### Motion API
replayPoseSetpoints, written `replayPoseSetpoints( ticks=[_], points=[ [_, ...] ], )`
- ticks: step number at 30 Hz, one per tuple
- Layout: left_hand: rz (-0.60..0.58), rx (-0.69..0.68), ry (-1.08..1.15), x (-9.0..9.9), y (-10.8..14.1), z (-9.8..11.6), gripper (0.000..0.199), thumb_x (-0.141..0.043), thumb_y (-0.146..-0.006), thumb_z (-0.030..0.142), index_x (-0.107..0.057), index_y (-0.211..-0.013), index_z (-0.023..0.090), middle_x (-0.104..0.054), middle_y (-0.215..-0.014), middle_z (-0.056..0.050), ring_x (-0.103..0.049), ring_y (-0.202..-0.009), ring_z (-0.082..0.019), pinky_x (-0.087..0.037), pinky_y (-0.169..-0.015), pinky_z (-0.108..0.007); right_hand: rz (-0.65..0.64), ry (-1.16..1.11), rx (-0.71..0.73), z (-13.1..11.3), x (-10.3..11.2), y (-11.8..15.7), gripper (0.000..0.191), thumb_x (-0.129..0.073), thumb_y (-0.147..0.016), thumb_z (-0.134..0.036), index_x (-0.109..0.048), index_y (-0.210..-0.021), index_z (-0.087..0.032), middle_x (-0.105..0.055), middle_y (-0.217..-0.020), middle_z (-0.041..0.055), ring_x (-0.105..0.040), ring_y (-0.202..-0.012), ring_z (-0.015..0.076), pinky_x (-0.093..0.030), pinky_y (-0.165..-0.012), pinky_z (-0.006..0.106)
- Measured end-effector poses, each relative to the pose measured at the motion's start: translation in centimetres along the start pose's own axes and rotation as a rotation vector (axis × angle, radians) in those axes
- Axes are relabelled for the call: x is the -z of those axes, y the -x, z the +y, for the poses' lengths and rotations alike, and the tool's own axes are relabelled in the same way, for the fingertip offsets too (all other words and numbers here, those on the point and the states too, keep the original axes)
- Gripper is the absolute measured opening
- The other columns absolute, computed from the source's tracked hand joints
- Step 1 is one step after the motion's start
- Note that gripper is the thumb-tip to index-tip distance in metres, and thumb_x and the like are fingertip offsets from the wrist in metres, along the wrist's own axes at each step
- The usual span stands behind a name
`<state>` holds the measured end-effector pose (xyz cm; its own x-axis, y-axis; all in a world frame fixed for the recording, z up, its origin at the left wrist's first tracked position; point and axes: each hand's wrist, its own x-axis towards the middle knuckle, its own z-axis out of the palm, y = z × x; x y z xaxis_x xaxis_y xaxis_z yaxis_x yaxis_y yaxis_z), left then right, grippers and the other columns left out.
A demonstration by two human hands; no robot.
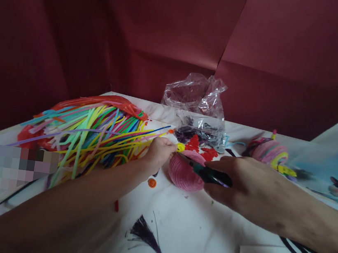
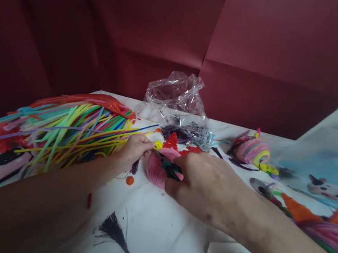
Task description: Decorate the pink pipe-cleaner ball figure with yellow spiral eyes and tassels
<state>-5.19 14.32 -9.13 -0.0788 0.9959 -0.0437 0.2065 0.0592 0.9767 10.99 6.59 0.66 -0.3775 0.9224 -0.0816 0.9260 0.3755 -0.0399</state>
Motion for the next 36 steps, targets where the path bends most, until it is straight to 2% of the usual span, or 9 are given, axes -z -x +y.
replayPoseSetpoints(
  ticks=[4, 10, 20, 27, 32, 36],
  points=[
    [-0.009, 0.012, -0.014, -0.11, -0.11, 0.04, 0.026, -0.057, -0.085, 0.022, -0.05, -0.062, 0.013, -0.045, -0.052, 0.008, -0.04, -0.043, -0.004, -0.034, -0.041, -0.017, 0.0, 0.019, 0.007, 0.09, -0.02, 0.14, 0.014, -0.05, -0.073, -0.032, -0.06, -0.071, -0.023, -0.059, -0.062, 0.0037, -0.05, -0.054, 0.0182, -0.029, -0.051, 0.029],
    [-0.024, 0.023, -0.031, -0.24, 0.03, 0.15, 0.02, -0.056, -0.086, 0.025, -0.055, -0.071, 0.012, -0.052, -0.061, 0.005, -0.046, -0.048, -0.005, -0.04, -0.045, -0.018, 0.008, 0.026, -0.007, 0.06, 0.08, -0.13, 0.023, -0.047, -0.078, -0.038, -0.055, -0.063, -0.023, -0.057, -0.058, 0.0017, -0.047, -0.048, 0.0152, -0.026, -0.049, 0.029],
    [-0.022, 0.037, -0.011, -0.53, 0.1, 0.35, 0.021, -0.056, -0.087, 0.026, -0.056, -0.071, 0.012, -0.053, -0.06, 0.005, -0.048, -0.048, -0.006, -0.042, -0.046, -0.019, 0.028, 0.03, -0.033, 0.33, -0.39, -0.1, 0.022, -0.048, -0.077, -0.038, -0.059, -0.066, -0.022, -0.059, -0.058, 0.0031, -0.05, -0.05, 0.0166, -0.028, -0.049, 0.028],
    [-0.014, 0.046, 0.044, -0.7, 0.15, 0.57, 0.021, -0.057, -0.085, 0.021, -0.053, -0.067, 0.012, -0.05, -0.058, 0.006, -0.044, -0.046, -0.005, -0.038, -0.043, -0.018, 0.029, 0.017, -0.052, 0.4, -0.44, -0.17, 0.022, -0.048, -0.075, -0.04, -0.059, -0.065, -0.023, -0.058, -0.056, 0.0014, -0.049, -0.049, 0.0158, -0.028, -0.048, 0.028],
    [-0.009, -0.01, 0.137, -0.58, 0.32, 0.8, 0.007, -0.058, -0.075, 0.007, -0.057, -0.07, 0.013, -0.051, -0.053, 0.007, -0.039, -0.042, -0.004, -0.028, -0.04, -0.017, 0.001, 0.005, -0.062, 0.39, -0.32, -0.15, 0.022, -0.047, -0.076, -0.039, -0.061, -0.068, -0.023, -0.058, -0.058, 0.0019, -0.05, -0.051, 0.0164, -0.029, -0.049, 0.028],
    [-0.045, -0.055, 0.169, -0.37, 0.14, 0.45, 0.011, -0.06, -0.068, 0.016, -0.058, -0.057, 0.014, -0.051, -0.049, 0.005, -0.038, -0.042, -0.005, -0.023, -0.041, -0.019, 0.004, 0.016, -0.028, 0.29, -0.18, -0.05, 0.022, -0.048, -0.078, -0.037, -0.059, -0.067, -0.022, -0.058, -0.059, 0.0033, -0.05, -0.051, 0.017, -0.03, -0.05, 0.029]
  ],
)
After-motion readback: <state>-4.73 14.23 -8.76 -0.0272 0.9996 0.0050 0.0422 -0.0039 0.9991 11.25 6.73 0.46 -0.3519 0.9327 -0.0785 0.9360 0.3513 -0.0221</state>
